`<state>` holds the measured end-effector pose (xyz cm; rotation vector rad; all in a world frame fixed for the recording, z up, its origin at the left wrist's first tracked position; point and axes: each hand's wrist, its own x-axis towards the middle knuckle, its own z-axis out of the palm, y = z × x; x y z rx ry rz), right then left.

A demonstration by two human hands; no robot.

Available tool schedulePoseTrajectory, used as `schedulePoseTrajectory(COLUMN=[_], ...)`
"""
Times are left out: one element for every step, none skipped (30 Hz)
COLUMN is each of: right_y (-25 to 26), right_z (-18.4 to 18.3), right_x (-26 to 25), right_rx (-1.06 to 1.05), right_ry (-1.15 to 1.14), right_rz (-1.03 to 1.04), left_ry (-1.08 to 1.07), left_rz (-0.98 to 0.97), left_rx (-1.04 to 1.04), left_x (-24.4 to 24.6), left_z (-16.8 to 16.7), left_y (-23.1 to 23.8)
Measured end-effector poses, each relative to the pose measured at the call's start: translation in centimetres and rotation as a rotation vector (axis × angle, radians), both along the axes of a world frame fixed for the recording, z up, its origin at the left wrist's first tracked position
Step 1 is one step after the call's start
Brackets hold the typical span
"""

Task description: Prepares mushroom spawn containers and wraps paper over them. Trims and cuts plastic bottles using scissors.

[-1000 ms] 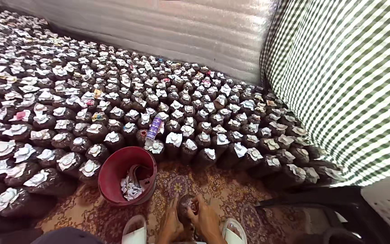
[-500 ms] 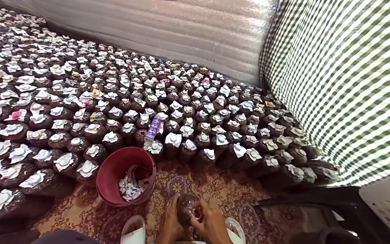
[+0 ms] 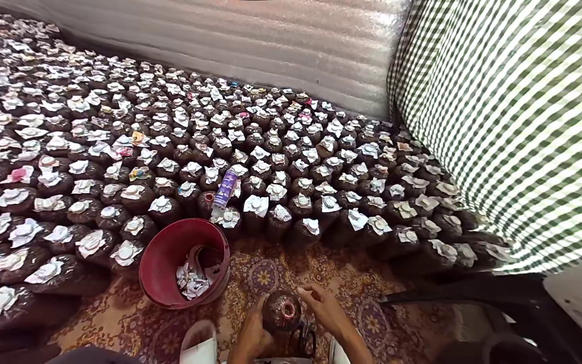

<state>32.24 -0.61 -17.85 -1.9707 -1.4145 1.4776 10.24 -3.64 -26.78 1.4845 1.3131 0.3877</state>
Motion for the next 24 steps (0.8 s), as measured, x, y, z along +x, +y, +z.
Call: schedulePoseTrajectory(right_y=[0.4,0.6,0.6,0.6,0.5,0.3,0.1,-0.2,-0.4,-0.6,-0.8,-1.1,-1.3,-1.5,-1.8,-2.0,-2.1,-2.1,-2.0,-2.0,-2.1,-2.1,-1.9,-1.6], right_z=[-0.6,-1.0,-1.3,-1.6,-1.7,-1.7,-1.6,-1.4,-1.4,-1.4,-1.5,-1.6,-1.9,-2.1,-2.2,-2.4,-2.4,-2.5,-2.5,-2.5,-2.6,-2.5,-2.2,-2.0], right_x=[0.5,0.6,0.5,0.3,0.1,-0.1,-0.2,-0.4,-0.5,-0.6,-0.8,-1.0,-1.2,-1.5,-1.7,-1.9,-2.1,-2.4,-2.6,-2.9,-3.1,-3.1,-2.8,-2.4], right_rx=[-0.046,-0.133,-0.221,-0.288,-0.329,-0.355,-0.374,-0.385,-0.385,-0.368,-0.333,-0.281,-0.221,-0.169,-0.130,-0.097,-0.068,-0.046,-0.026,-0.008,0.009,0.009,-0.015,-0.046], right_ry=[0.030,0.112,0.218,0.314,0.379,0.420,0.447,0.464,0.465,0.444,0.403,0.348,0.297,0.250,0.214,0.186,0.157,0.126,0.092,0.064,0.049,0.053,0.075,0.110], right_rz=[-0.003,0.019,0.046,0.053,0.052,0.062,0.083,0.112,0.150,0.198,0.253,0.305,0.339,0.345,0.339,0.331,0.320,0.314,0.309,0.302,0.291,0.285,0.280,0.271], left_ry=[-0.071,-0.155,-0.248,-0.360,-0.470,-0.533,-0.542,-0.502,-0.454,-0.408,-0.377,-0.352,-0.326,-0.302,-0.279,-0.258,-0.239,-0.217,-0.195,-0.173,-0.159,-0.161,-0.177,-0.206], left_rz=[-0.004,0.020,0.068,0.138,0.201,0.236,0.239,0.218,0.181,0.147,0.120,0.098,0.080,0.072,0.068,0.066,0.068,0.071,0.078,0.085,0.088,0.091,0.094,0.100], left_rx=[-0.082,-0.200,-0.323,-0.435,-0.516,-0.570,-0.582,-0.554,-0.505,-0.442,-0.385,-0.338,-0.300,-0.262,-0.224,-0.180,-0.137,-0.096,-0.065,-0.043,-0.029,-0.026,-0.038,-0.062], left_x=[-0.5,-0.9,-1.3,-1.5,-1.6,-1.5,-1.3,-0.9,-0.5,-0.3,-0.1,-0.1,-0.2,-0.1,0.0,0.1,0.3,0.4,0.6,0.8,0.9,1.0,0.9,0.8], left_z=[0.6,1.3,1.9,2.3,2.6,2.9,3.1,3.1,3.2,3.4,3.4,3.2,3.2,3.2,3.2,3.1,3.0,2.9,2.8,2.8,2.9,2.9,2.9,2.7], left_y=[0.3,0.8,1.2,1.6,1.9,2.0,2.0,1.9,1.8,1.6,1.4,1.1,1.0,0.9,0.8,0.6,0.5,0.5,0.5,0.5,0.4,0.4,0.5,0.6])
